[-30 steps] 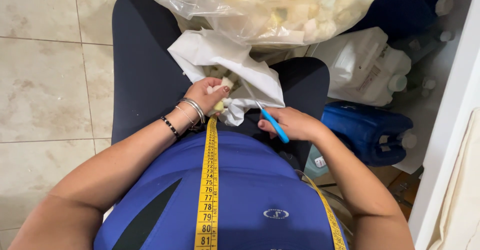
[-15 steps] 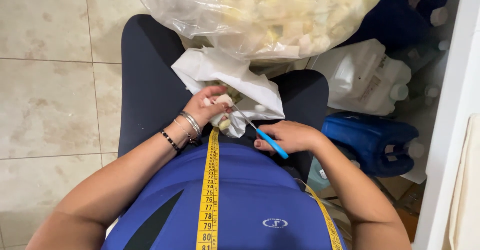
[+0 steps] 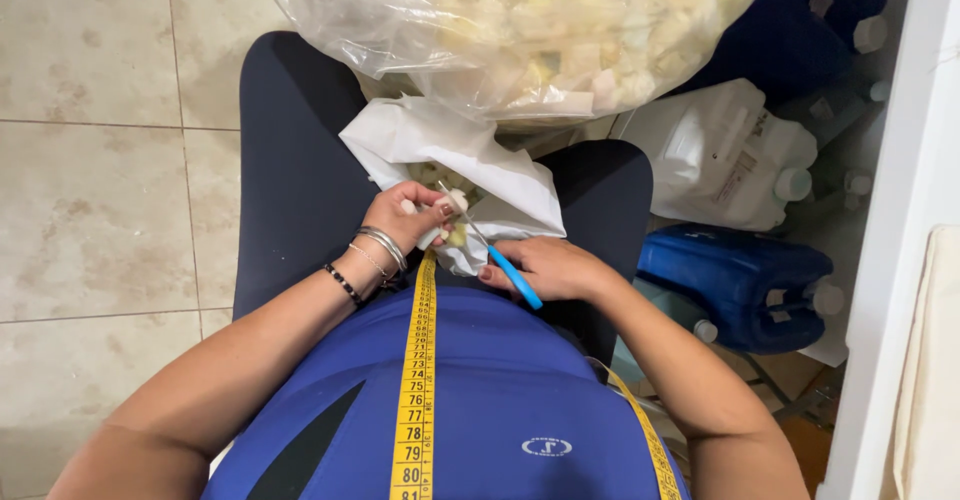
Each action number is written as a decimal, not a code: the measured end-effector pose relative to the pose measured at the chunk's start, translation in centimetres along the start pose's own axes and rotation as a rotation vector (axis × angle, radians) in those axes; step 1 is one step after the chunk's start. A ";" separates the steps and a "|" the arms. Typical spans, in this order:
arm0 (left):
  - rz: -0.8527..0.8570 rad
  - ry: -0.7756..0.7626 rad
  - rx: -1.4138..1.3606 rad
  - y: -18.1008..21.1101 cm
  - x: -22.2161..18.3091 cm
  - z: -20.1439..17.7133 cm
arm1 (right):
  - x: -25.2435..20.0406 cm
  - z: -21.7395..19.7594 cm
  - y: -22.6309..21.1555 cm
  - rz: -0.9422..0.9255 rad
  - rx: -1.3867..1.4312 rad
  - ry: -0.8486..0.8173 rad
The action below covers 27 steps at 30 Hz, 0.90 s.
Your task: Stuffing a small fabric bag with foam pieces and trimming them with scissors
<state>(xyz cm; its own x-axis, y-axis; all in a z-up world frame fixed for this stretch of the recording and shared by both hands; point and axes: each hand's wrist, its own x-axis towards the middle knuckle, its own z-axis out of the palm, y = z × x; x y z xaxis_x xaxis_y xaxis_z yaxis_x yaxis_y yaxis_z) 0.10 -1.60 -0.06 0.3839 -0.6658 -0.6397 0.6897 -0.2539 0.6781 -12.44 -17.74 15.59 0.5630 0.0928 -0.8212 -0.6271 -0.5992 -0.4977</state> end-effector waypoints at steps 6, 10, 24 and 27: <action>0.017 0.112 0.100 0.7 -0.5 0.2 | 0.3 1.0 1.0 0.040 0.082 0.110; 0.047 0.130 0.056 0.2 -0.3 0.1 | 0.0 1.1 2.7 0.016 0.141 0.104; 0.044 0.112 0.021 1.3 -0.8 0.5 | 1.5 0.8 1.7 -0.100 0.181 0.029; 0.045 0.127 0.051 1.1 -0.3 0.3 | 0.9 0.6 1.7 -0.087 0.200 0.095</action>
<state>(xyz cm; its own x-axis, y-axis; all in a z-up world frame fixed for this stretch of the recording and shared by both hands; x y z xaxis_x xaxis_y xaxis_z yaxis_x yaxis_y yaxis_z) 0.51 -1.89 0.98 0.4908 -0.5836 -0.6469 0.6390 -0.2636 0.7226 -13.36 -18.19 13.85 0.6618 0.0561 -0.7476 -0.6630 -0.4215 -0.6186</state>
